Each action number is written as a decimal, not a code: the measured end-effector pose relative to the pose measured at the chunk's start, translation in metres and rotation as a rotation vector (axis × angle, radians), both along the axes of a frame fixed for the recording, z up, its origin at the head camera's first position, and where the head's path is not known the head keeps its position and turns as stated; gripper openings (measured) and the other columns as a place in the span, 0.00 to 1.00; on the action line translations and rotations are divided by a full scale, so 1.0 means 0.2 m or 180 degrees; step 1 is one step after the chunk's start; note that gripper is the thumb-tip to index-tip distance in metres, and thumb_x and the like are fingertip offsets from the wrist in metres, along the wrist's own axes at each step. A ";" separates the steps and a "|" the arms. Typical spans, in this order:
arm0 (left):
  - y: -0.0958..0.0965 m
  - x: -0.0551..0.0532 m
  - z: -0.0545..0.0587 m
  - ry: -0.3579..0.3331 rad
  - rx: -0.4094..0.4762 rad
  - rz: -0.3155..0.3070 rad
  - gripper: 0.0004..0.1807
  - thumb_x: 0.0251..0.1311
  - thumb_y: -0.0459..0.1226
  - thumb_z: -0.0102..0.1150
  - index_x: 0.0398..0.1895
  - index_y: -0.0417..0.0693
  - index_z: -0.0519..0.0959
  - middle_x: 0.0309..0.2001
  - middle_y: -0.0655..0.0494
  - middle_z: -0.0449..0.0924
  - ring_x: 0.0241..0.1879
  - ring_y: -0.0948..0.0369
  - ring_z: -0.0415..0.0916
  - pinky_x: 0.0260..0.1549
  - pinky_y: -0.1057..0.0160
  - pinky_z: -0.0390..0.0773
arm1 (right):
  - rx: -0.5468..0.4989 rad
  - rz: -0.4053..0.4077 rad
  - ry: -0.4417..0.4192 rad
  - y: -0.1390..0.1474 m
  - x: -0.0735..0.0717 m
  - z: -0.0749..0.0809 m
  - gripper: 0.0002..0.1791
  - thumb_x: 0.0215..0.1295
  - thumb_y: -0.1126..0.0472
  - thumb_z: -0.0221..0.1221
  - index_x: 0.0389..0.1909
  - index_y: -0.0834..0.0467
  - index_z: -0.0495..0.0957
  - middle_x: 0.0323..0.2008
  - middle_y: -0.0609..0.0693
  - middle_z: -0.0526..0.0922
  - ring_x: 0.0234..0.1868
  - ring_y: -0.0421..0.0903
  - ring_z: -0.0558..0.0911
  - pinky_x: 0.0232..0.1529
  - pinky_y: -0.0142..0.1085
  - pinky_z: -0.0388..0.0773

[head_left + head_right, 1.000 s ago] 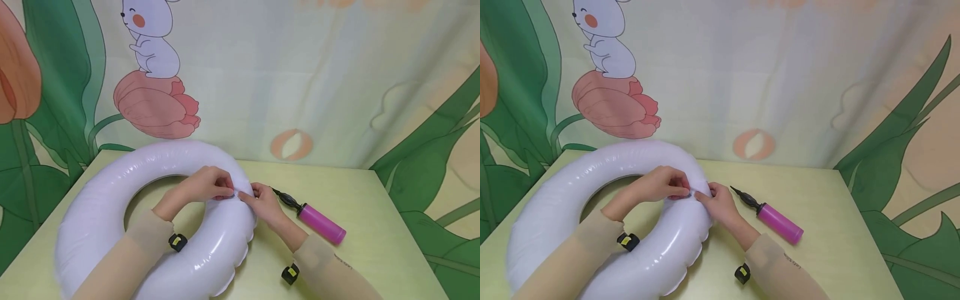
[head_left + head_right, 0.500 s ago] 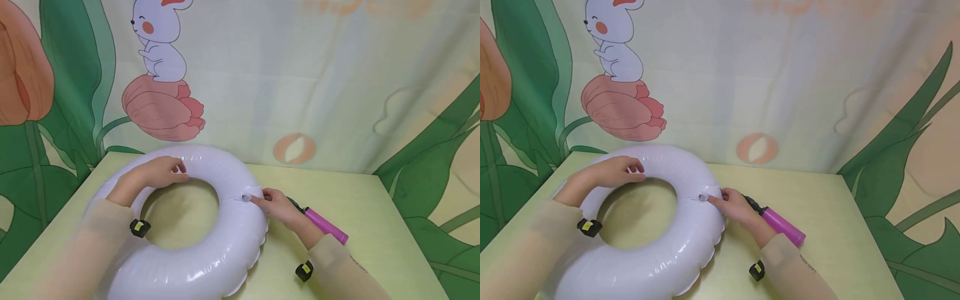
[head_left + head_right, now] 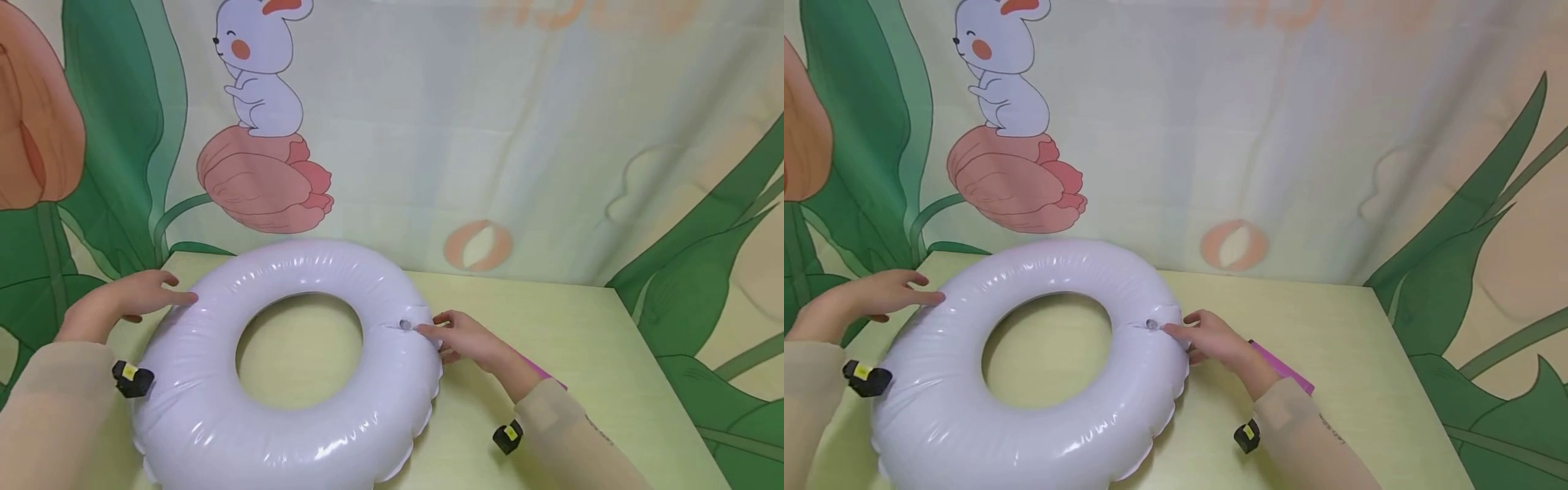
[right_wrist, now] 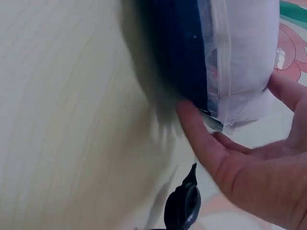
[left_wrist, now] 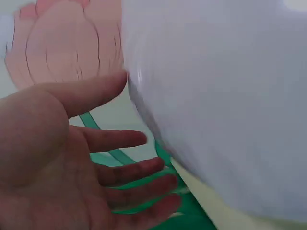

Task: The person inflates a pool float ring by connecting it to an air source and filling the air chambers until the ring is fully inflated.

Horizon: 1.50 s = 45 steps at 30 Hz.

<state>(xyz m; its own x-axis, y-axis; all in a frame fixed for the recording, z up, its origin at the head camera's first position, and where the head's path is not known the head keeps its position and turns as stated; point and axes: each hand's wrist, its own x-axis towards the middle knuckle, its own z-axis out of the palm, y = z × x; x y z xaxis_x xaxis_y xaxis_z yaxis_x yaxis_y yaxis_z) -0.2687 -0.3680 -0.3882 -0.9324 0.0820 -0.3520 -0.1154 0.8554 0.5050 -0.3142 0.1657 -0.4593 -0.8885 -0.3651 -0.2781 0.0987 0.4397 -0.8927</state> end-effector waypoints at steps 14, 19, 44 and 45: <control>-0.18 0.04 -0.16 -0.1020 0.1212 0.0211 0.47 0.74 0.54 0.52 0.75 0.23 0.50 0.61 0.38 0.71 0.55 0.48 0.76 0.51 0.45 0.79 | -0.0178 0.0231 -0.0225 0.04 -0.01 0.01 0.37 0.68 0.47 0.67 0.65 0.68 0.68 0.49 0.59 0.81 0.42 0.53 0.84 0.35 0.48 0.85; -0.20 0.06 -0.14 -0.0833 0.1332 0.0135 0.49 0.73 0.50 0.55 0.76 0.23 0.42 0.69 0.27 0.59 0.60 0.44 0.73 0.52 0.44 0.79 | -0.0290 0.0094 0.0067 0.05 -0.01 0.07 0.37 0.63 0.49 0.72 0.65 0.64 0.70 0.52 0.60 0.82 0.44 0.53 0.84 0.35 0.48 0.85; -0.24 0.08 0.06 0.0960 0.1145 0.0135 0.42 0.74 0.40 0.60 0.79 0.33 0.48 0.67 0.51 0.64 0.47 0.80 0.71 0.42 0.69 0.78 | -0.1202 0.0215 0.1007 0.11 0.02 0.39 0.36 0.68 0.69 0.65 0.75 0.64 0.64 0.69 0.60 0.72 0.61 0.58 0.79 0.48 0.48 0.83; -0.24 0.08 0.07 0.1017 0.1147 0.0150 0.42 0.73 0.40 0.61 0.79 0.35 0.49 0.65 0.58 0.64 0.48 0.80 0.70 0.41 0.70 0.77 | -0.1253 0.0202 0.1049 0.11 0.02 0.39 0.36 0.68 0.70 0.65 0.75 0.64 0.64 0.69 0.60 0.72 0.61 0.58 0.79 0.49 0.48 0.83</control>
<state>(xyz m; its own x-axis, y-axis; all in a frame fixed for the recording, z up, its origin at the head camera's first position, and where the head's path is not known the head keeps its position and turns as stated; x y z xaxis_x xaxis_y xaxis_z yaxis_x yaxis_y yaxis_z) -0.2533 -0.4157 -0.3738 -0.9949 0.1011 -0.0044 0.0593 0.6170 0.7847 -0.3111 0.1874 -0.3805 -0.8784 -0.4418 0.1822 -0.2317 0.0603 -0.9709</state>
